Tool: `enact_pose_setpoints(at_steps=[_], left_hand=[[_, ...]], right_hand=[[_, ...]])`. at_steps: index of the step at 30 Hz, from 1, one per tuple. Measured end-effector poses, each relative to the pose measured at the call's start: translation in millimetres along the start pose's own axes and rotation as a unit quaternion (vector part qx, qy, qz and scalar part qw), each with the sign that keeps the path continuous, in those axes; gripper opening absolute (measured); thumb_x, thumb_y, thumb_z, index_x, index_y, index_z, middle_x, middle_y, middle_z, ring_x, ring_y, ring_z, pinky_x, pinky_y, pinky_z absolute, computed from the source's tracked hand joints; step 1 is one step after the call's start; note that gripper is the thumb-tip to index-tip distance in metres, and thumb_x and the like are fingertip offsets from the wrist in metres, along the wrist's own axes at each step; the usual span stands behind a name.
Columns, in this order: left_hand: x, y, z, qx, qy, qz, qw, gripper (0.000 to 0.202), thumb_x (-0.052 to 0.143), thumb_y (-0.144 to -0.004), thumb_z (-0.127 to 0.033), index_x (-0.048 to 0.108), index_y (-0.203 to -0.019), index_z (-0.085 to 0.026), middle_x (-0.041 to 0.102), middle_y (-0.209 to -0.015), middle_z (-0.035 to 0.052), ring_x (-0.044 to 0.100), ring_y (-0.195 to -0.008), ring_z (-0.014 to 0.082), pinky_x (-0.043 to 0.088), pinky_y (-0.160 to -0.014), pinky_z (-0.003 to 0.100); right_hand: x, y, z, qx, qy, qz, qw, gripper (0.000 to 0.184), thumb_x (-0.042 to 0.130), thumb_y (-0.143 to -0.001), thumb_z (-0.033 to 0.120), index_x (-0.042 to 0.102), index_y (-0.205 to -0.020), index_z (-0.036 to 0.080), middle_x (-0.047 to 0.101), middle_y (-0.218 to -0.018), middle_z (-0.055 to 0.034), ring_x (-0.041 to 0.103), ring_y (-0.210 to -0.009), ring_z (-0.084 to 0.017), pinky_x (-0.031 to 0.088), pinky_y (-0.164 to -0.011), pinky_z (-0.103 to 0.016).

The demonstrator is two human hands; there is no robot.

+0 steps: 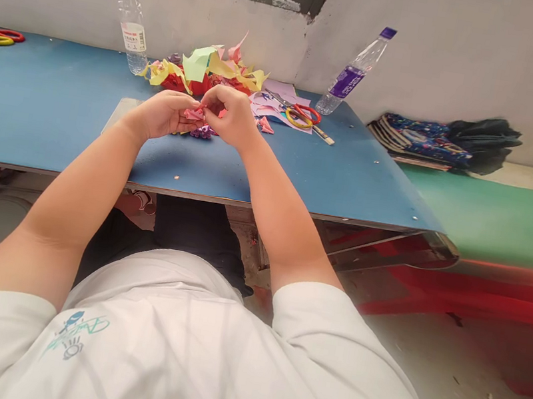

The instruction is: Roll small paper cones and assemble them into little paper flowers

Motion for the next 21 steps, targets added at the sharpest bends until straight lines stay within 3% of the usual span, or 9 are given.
enact_pose_setpoints(at_steps=[5, 10, 17, 21], left_hand=[[-0.2, -0.9, 1.1, -0.016, 0.022, -0.021, 0.999, 0.027, 0.107, -0.088, -0.035, 0.084, -0.096, -0.024, 0.085, -0.094, 0.0059, 0.088, -0.097, 0.0236, 0.073, -0.107, 0.04], [-3.3, -1.4, -0.1, 0.003, -0.009, -0.032, 0.999, 0.031, 0.108, -0.084, -0.035, 0.079, -0.091, -0.025, 0.079, -0.087, 0.006, 0.09, -0.099, 0.0296, 0.076, -0.107, 0.045], [-6.3, -2.2, -0.9, 0.01, -0.021, -0.022, 0.999, 0.032, 0.108, -0.088, -0.038, 0.078, -0.091, -0.026, 0.077, -0.086, 0.0049, 0.089, -0.1, 0.0294, 0.076, -0.114, 0.049], [-8.9, -3.9, 0.2, 0.0, -0.021, -0.022, 1.0, 0.032, 0.105, -0.089, -0.035, 0.075, -0.093, -0.025, 0.075, -0.09, 0.0047, 0.087, -0.1, 0.027, 0.074, -0.108, 0.045]], right_hand=[[1.2, 0.7, -4.6, 0.004, 0.017, 0.013, 1.0, 0.029, 0.095, -0.112, 0.054, 0.077, -0.11, 0.032, 0.086, -0.115, -0.0079, 0.079, -0.107, -0.029, 0.077, -0.11, -0.051], [2.1, -1.1, -6.1, 0.01, 0.029, 0.008, 0.999, 0.026, 0.094, -0.112, 0.05, 0.078, -0.108, 0.03, 0.088, -0.113, -0.0081, 0.082, -0.109, -0.031, 0.076, -0.112, -0.053], [2.3, -1.0, 4.5, 0.029, 0.025, 0.017, 0.999, 0.023, 0.095, -0.111, 0.046, 0.078, -0.107, 0.03, 0.089, -0.113, -0.0074, 0.084, -0.109, -0.031, 0.077, -0.113, -0.054], [0.0, -0.3, 14.1, 0.035, 0.023, 0.011, 0.999, 0.03, 0.097, -0.11, 0.048, 0.072, -0.101, 0.033, 0.086, -0.108, -0.0055, 0.082, -0.109, -0.031, 0.078, -0.113, -0.054]])
Point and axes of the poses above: each hand's wrist, its own y-axis away from the middle knuckle, its own x-axis out of the palm, z = x × y, the point moved 4 cm from there along -y, towards the middle knuckle
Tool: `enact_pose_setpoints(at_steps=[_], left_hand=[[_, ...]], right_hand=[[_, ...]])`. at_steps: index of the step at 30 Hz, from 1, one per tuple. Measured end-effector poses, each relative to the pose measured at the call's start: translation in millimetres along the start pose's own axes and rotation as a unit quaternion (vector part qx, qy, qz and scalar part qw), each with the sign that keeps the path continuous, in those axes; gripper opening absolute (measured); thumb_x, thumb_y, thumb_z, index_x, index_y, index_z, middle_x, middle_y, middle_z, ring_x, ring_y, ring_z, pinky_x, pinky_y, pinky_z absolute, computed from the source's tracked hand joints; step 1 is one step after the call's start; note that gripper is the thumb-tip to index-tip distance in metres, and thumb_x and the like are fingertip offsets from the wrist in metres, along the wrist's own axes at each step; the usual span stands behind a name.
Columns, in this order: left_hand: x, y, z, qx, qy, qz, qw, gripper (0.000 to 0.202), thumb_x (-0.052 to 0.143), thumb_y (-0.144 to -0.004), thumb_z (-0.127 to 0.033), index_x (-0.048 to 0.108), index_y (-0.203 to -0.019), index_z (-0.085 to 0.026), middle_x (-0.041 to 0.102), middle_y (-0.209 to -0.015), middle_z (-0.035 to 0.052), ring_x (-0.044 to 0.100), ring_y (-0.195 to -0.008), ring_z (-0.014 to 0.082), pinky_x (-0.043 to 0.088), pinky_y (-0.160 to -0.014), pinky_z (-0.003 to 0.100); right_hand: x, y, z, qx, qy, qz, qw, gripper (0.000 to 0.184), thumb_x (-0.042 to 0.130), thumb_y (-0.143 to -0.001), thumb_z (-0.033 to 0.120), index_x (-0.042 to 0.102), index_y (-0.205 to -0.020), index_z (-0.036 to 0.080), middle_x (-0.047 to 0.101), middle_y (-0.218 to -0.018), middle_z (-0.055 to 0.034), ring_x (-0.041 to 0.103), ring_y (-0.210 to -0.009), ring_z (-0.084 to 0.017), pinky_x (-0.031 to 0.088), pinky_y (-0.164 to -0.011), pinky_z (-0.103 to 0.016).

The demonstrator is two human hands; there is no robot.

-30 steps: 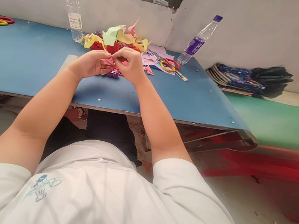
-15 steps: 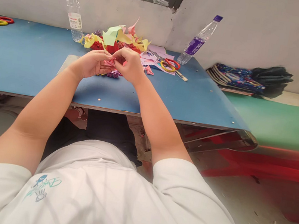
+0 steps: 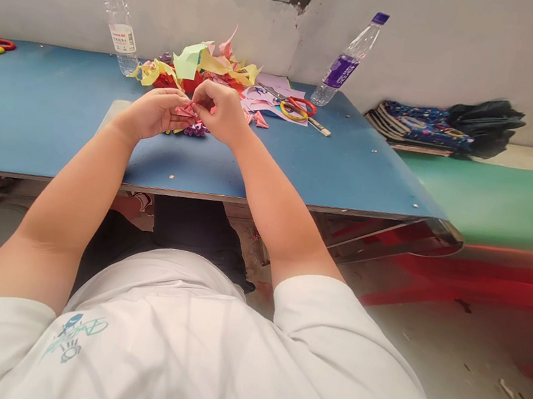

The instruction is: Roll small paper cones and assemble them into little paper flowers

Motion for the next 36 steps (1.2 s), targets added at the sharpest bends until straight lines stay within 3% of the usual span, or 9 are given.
enact_pose_setpoints(at_steps=[6, 11, 16, 20, 25, 29, 32, 36], left_hand=[[-1.4, 1.3, -1.9, 0.0, 0.005, -0.015, 1.0, 0.017, 0.093, -0.095, -0.024, 0.076, -0.094, -0.024, 0.071, -0.092, 0.0037, 0.082, -0.093, 0.0214, 0.071, -0.098, 0.04], [2.1, 4.2, -1.9, -0.009, 0.014, -0.002, 1.0, 0.017, 0.097, -0.091, -0.025, 0.079, -0.092, -0.023, 0.072, -0.092, 0.0045, 0.081, -0.09, 0.0201, 0.071, -0.09, 0.035], [2.3, 3.8, 1.5, -0.022, -0.004, 0.0, 1.0, 0.027, 0.101, -0.091, -0.031, 0.075, -0.092, -0.025, 0.074, -0.09, 0.0036, 0.084, -0.092, 0.0245, 0.076, -0.103, 0.044], [5.1, 2.9, 1.9, -0.021, 0.035, 0.037, 0.998, 0.021, 0.1, -0.096, -0.029, 0.08, -0.096, -0.024, 0.073, -0.094, 0.0035, 0.081, -0.091, 0.0193, 0.075, -0.099, 0.038], [5.6, 2.3, 0.9, -0.031, 0.051, 0.02, 0.998, 0.018, 0.096, -0.098, -0.02, 0.079, -0.094, -0.023, 0.077, -0.093, 0.0029, 0.085, -0.092, 0.0188, 0.071, -0.093, 0.035], [4.7, 2.0, 0.2, -0.036, 0.036, 0.004, 0.999, 0.022, 0.099, -0.102, -0.026, 0.077, -0.098, -0.023, 0.081, -0.095, 0.0026, 0.088, -0.096, 0.0209, 0.071, -0.098, 0.037], [3.6, 1.9, -0.4, -0.032, 0.028, 0.001, 0.999, 0.027, 0.103, -0.099, -0.028, 0.076, -0.099, -0.024, 0.084, -0.097, 0.0027, 0.09, -0.097, 0.0232, 0.073, -0.102, 0.039], [2.9, 2.4, -0.4, -0.039, 0.027, 0.003, 0.999, 0.026, 0.102, -0.096, -0.026, 0.076, -0.098, -0.024, 0.084, -0.094, 0.003, 0.091, -0.096, 0.0243, 0.073, -0.099, 0.039]], right_hand=[[-5.4, 0.3, 6.4, 0.008, 0.003, 0.016, 1.0, 0.025, 0.095, -0.109, 0.048, 0.078, -0.098, 0.034, 0.091, -0.109, -0.006, 0.085, -0.116, -0.032, 0.077, -0.114, -0.05], [-2.2, 1.5, -4.8, -0.011, -0.009, 0.014, 1.0, 0.021, 0.092, -0.109, 0.042, 0.078, -0.102, 0.03, 0.088, -0.106, -0.0059, 0.083, -0.104, -0.03, 0.077, -0.11, -0.051], [3.6, 1.9, -10.2, -0.005, -0.004, 0.008, 1.0, 0.032, 0.094, -0.11, 0.042, 0.066, -0.098, 0.031, 0.079, -0.1, -0.0035, 0.077, -0.104, -0.028, 0.076, -0.108, -0.048], [6.7, -0.2, -11.2, -0.007, 0.001, 0.011, 1.0, 0.037, 0.094, -0.112, 0.045, 0.063, -0.099, 0.032, 0.077, -0.101, -0.0037, 0.075, -0.105, -0.028, 0.076, -0.11, -0.05], [6.8, -2.6, -18.5, -0.021, 0.009, 0.015, 1.0, 0.028, 0.09, -0.118, 0.044, 0.068, -0.105, 0.031, 0.083, -0.113, -0.0058, 0.075, -0.107, -0.027, 0.075, -0.113, -0.051], [5.7, -3.0, -20.9, -0.052, 0.009, 0.015, 0.999, 0.013, 0.084, -0.12, 0.033, 0.075, -0.112, 0.029, 0.085, -0.116, -0.0069, 0.075, -0.107, -0.026, 0.074, -0.111, -0.048], [5.1, -3.4, -24.8, -0.05, 0.004, 0.012, 0.999, 0.023, 0.085, -0.122, 0.049, 0.077, -0.114, 0.029, 0.087, -0.12, -0.0084, 0.08, -0.111, -0.03, 0.075, -0.111, -0.052], [5.5, -4.3, -30.3, -0.081, -0.02, 0.002, 0.997, 0.06, 0.072, -0.122, 0.085, 0.081, -0.111, 0.027, 0.087, -0.11, -0.0088, 0.079, -0.106, -0.026, 0.073, -0.103, -0.047]])
Point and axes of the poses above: each hand's wrist, its own y-axis away from the middle knuckle, its own x-axis out of the palm, z = x × y, the point moved 4 cm from there along -y, towards the middle knuckle
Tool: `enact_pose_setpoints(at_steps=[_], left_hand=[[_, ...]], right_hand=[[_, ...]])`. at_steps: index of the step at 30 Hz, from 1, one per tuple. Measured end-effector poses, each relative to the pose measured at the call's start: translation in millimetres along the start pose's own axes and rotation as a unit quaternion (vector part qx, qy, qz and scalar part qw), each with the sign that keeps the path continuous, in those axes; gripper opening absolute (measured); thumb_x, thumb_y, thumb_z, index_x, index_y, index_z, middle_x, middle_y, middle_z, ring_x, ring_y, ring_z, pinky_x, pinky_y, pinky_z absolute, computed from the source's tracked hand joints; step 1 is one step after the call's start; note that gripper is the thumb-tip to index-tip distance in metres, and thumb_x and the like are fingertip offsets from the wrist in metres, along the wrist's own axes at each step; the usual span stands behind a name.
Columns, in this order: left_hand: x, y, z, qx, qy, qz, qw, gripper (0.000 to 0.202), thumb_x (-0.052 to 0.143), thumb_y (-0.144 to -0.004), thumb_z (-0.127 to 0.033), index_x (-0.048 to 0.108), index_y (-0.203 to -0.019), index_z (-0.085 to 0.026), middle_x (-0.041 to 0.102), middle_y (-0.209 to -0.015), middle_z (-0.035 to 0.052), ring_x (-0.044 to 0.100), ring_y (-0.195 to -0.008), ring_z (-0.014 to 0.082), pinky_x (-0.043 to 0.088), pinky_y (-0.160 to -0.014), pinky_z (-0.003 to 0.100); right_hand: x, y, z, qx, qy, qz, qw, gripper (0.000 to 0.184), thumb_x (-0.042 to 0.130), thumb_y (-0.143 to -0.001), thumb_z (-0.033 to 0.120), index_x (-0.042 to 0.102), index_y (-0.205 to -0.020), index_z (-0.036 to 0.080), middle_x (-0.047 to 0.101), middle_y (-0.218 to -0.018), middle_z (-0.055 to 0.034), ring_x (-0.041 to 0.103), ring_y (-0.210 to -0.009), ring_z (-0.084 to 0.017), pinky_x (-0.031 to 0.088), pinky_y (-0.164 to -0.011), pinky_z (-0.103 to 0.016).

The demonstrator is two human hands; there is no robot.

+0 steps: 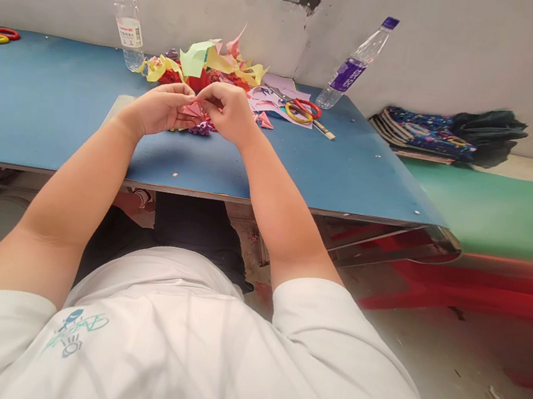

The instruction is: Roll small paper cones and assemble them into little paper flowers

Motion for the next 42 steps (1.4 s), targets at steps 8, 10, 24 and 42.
enact_pose_setpoints(at_steps=[8, 10, 24, 42], left_hand=[[-2.1, -1.5, 2.0, 0.007, 0.011, 0.0, 1.0, 0.03, 0.104, -0.096, -0.026, 0.074, -0.095, -0.023, 0.081, -0.091, 0.0039, 0.09, -0.093, 0.0258, 0.075, -0.104, 0.043], [-3.8, -3.1, 3.7, 0.007, 0.014, 0.006, 1.0, 0.029, 0.104, -0.097, -0.027, 0.076, -0.096, -0.023, 0.083, -0.093, 0.005, 0.091, -0.095, 0.0257, 0.074, -0.104, 0.043], [-10.3, -6.8, 7.5, 0.025, -0.008, 0.04, 0.999, 0.018, 0.088, -0.119, -0.031, 0.077, -0.106, -0.024, 0.087, -0.11, 0.0047, 0.093, -0.118, 0.0273, 0.069, -0.12, 0.048], [-11.3, -11.0, 6.6, 0.045, 0.083, -0.025, 0.995, 0.038, 0.107, -0.102, -0.032, 0.071, -0.097, -0.026, 0.085, -0.097, 0.0015, 0.092, -0.102, 0.0207, 0.074, -0.109, 0.036]], right_hand=[[0.1, 2.4, 2.7, 0.04, -0.008, 0.022, 0.999, 0.04, 0.088, -0.122, 0.062, 0.072, -0.109, 0.028, 0.08, -0.105, -0.0055, 0.078, -0.103, -0.028, 0.077, -0.103, -0.052], [1.0, 2.0, 1.0, 0.036, -0.018, 0.024, 0.999, 0.046, 0.088, -0.121, 0.069, 0.07, -0.109, 0.028, 0.079, -0.104, -0.0049, 0.077, -0.101, -0.027, 0.077, -0.101, -0.052], [2.1, -0.9, -8.0, 0.067, -0.035, 0.032, 0.997, 0.041, 0.089, -0.12, 0.061, 0.069, -0.113, 0.027, 0.081, -0.109, -0.0052, 0.079, -0.11, -0.027, 0.074, -0.113, -0.051], [-2.9, 1.6, 5.9, -0.006, 0.015, -0.034, 0.999, 0.063, 0.082, -0.113, 0.092, 0.071, -0.109, 0.03, 0.083, -0.115, -0.008, 0.073, -0.105, -0.025, 0.071, -0.095, -0.045]])
Point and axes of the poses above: each hand's wrist, its own y-axis away from the middle knuckle, its own x-axis out of the palm, z = x × y, the point moved 4 cm from there along -y, towards the middle knuckle
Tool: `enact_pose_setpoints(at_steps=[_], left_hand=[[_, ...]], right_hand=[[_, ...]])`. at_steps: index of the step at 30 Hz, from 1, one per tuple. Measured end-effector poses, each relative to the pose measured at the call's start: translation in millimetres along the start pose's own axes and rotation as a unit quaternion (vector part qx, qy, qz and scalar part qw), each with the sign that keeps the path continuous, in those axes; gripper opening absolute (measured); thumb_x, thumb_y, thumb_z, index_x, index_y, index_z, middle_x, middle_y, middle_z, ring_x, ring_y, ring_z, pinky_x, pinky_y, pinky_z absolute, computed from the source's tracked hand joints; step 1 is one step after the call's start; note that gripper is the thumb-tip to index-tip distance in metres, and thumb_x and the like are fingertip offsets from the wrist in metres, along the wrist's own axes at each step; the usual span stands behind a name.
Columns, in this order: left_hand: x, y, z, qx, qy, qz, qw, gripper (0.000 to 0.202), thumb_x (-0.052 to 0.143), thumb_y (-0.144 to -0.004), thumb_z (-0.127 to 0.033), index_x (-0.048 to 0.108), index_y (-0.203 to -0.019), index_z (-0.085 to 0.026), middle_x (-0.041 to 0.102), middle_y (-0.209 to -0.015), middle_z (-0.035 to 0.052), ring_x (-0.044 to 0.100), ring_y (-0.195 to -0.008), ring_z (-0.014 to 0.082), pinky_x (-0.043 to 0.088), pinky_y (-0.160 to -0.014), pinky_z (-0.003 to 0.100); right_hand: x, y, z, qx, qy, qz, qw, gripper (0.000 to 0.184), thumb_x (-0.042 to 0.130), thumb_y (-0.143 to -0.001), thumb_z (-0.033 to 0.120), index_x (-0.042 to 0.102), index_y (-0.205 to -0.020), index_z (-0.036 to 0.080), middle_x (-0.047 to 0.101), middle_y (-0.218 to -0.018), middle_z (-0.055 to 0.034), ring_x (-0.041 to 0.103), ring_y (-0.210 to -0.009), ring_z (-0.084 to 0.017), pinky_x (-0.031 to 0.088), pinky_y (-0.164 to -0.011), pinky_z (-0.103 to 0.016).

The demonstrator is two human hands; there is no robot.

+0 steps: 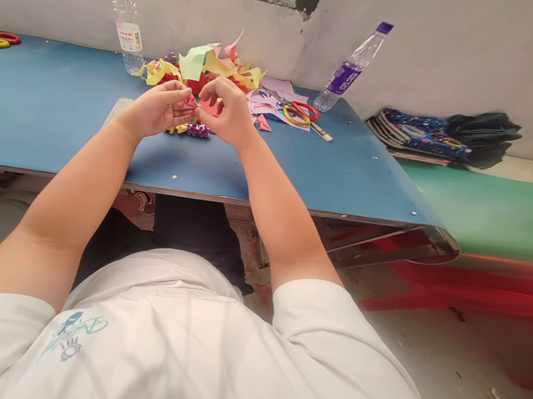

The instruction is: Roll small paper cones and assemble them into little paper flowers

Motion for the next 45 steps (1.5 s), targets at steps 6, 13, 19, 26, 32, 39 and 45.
enact_pose_setpoints(at_steps=[6, 13, 19, 26, 32, 39, 45], left_hand=[[-1.0, -0.1, 2.4, -0.007, -0.015, 0.01, 1.0, 0.041, 0.108, -0.104, -0.039, 0.07, -0.093, -0.026, 0.086, -0.098, 0.002, 0.086, -0.096, 0.0192, 0.074, -0.106, 0.038], [1.9, 3.9, 1.2, 0.003, -0.099, 0.047, 0.994, 0.038, 0.103, -0.11, -0.056, 0.084, -0.101, -0.025, 0.083, -0.103, 0.006, 0.089, -0.107, 0.0232, 0.071, -0.101, 0.035], [-0.1, 2.3, -2.8, 0.002, -0.064, 0.031, 0.997, 0.027, 0.104, -0.102, -0.045, 0.086, -0.099, -0.025, 0.084, -0.102, 0.0068, 0.086, -0.101, 0.0247, 0.071, -0.097, 0.038], [4.2, 7.6, -6.4, -0.007, -0.056, 0.032, 0.998, 0.025, 0.105, -0.097, -0.028, 0.08, -0.094, -0.025, 0.081, -0.098, 0.003, 0.086, -0.096, 0.021, 0.069, -0.096, 0.038], [6.1, 6.4, -5.0, -0.013, -0.018, 0.029, 0.999, 0.021, 0.097, -0.097, -0.016, 0.085, -0.113, -0.023, 0.084, -0.099, 0.0016, 0.089, -0.096, 0.0171, 0.07, -0.1, 0.033], [5.5, 8.2, -4.8, -0.017, -0.024, 0.043, 0.999, 0.018, 0.108, -0.096, -0.024, 0.092, -0.103, -0.021, 0.089, -0.106, 0.0034, 0.089, -0.097, 0.0165, 0.073, -0.104, 0.032], [9.7, 12.1, -7.4, -0.005, -0.052, 0.027, 0.998, 0.028, 0.113, -0.098, -0.03, 0.087, -0.096, -0.023, 0.087, -0.099, 0.0037, 0.09, -0.098, 0.0212, 0.074, -0.112, 0.039]], right_hand=[[9.9, 2.6, 4.2, 0.058, -0.013, 0.06, 0.996, 0.062, 0.087, -0.115, 0.085, 0.061, -0.102, 0.029, 0.071, -0.096, -0.0023, 0.071, -0.095, -0.025, 0.075, -0.098, -0.051], [7.8, -0.3, 0.2, 0.04, -0.012, 0.066, 0.997, 0.056, 0.09, -0.115, 0.079, 0.068, -0.11, 0.028, 0.079, -0.11, -0.0056, 0.076, -0.109, -0.028, 0.075, -0.106, -0.05], [2.2, -2.1, -2.7, 0.016, -0.053, 0.033, 0.998, 0.081, 0.085, -0.102, 0.109, 0.07, -0.104, 0.029, 0.083, -0.115, -0.0076, 0.074, -0.109, -0.026, 0.074, -0.102, -0.05], [-9.2, -4.7, 12.6, 0.059, -0.017, 0.037, 0.997, 0.07, 0.101, -0.103, 0.087, 0.058, -0.097, 0.032, 0.079, -0.106, -0.0069, 0.073, -0.106, -0.03, 0.075, -0.104, -0.052], [-4.9, -3.3, 2.2, 0.056, -0.017, 0.031, 0.998, 0.053, 0.092, -0.114, 0.074, 0.062, -0.105, 0.03, 0.079, -0.105, -0.0043, 0.071, -0.099, -0.026, 0.073, -0.101, -0.048], [-0.7, 2.5, 3.0, 0.037, -0.038, 0.032, 0.998, 0.037, 0.079, -0.124, 0.065, 0.071, -0.12, 0.029, 0.075, -0.099, -0.002, 0.071, -0.092, -0.024, 0.072, -0.095, -0.045], [1.1, 3.6, 7.5, 0.027, -0.028, 0.036, 0.999, 0.049, 0.086, -0.118, 0.077, 0.073, -0.123, 0.03, 0.072, -0.093, 0.0009, 0.07, -0.09, -0.024, 0.073, -0.096, -0.044]])
Point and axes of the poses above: each hand's wrist, its own y-axis away from the middle knuckle, its own x-axis out of the palm, z = x × y, the point moved 4 cm from there along -y, towards the middle knuckle
